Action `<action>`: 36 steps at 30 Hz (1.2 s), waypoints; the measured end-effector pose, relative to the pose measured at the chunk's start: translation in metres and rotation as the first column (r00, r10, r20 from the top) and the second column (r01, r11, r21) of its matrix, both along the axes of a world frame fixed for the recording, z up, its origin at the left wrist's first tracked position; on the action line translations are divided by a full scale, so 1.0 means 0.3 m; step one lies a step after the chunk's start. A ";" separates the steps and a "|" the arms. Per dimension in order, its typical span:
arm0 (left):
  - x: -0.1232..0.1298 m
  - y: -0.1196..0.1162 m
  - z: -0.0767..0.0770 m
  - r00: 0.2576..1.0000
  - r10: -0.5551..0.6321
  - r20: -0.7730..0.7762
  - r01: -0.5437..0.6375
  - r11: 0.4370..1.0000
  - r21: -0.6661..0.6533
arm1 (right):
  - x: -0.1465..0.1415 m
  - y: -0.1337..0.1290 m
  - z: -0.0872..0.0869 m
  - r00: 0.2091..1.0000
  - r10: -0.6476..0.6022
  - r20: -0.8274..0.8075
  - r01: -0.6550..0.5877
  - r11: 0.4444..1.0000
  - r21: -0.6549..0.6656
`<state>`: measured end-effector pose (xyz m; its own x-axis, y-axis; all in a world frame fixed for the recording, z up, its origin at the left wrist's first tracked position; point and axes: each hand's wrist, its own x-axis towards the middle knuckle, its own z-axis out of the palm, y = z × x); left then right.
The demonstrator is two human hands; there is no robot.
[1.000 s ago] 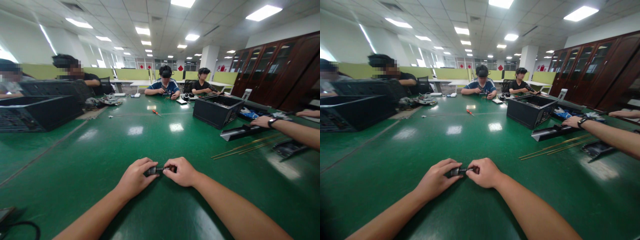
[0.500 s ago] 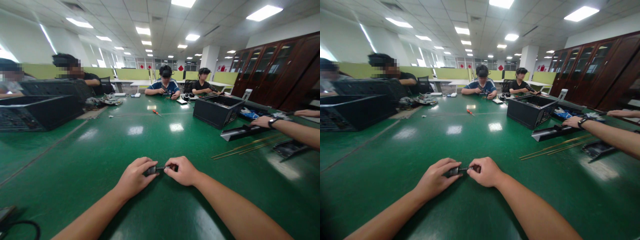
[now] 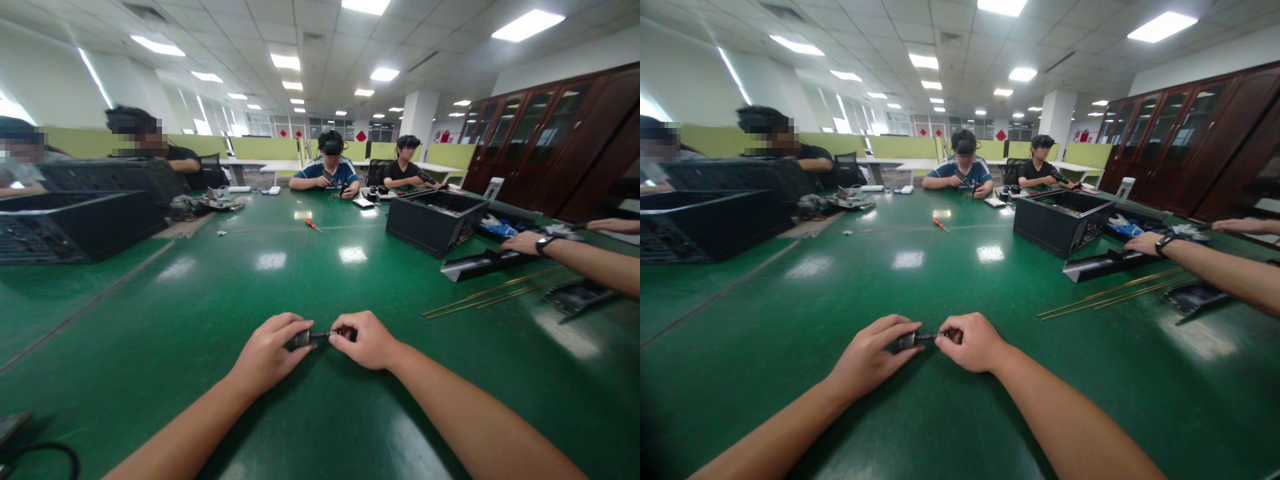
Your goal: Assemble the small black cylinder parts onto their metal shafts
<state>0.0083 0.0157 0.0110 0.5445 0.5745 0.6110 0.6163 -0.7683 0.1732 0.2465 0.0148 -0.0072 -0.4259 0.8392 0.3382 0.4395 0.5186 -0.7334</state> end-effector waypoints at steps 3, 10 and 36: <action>-0.003 0.003 -0.002 1.000 -0.003 -0.006 0.003 1.000 -0.002 | 0.000 0.000 0.004 1.000 -0.005 0.008 0.005 1.000 0.000; -0.015 0.012 -0.013 1.000 0.002 -0.011 -0.002 1.000 0.002 | -0.002 0.001 0.000 1.000 -0.004 0.001 0.004 1.000 0.001; -0.018 0.017 0.006 1.000 0.020 0.022 -0.021 1.000 0.023 | -0.001 0.004 0.005 1.000 -0.028 -0.003 0.028 1.000 0.006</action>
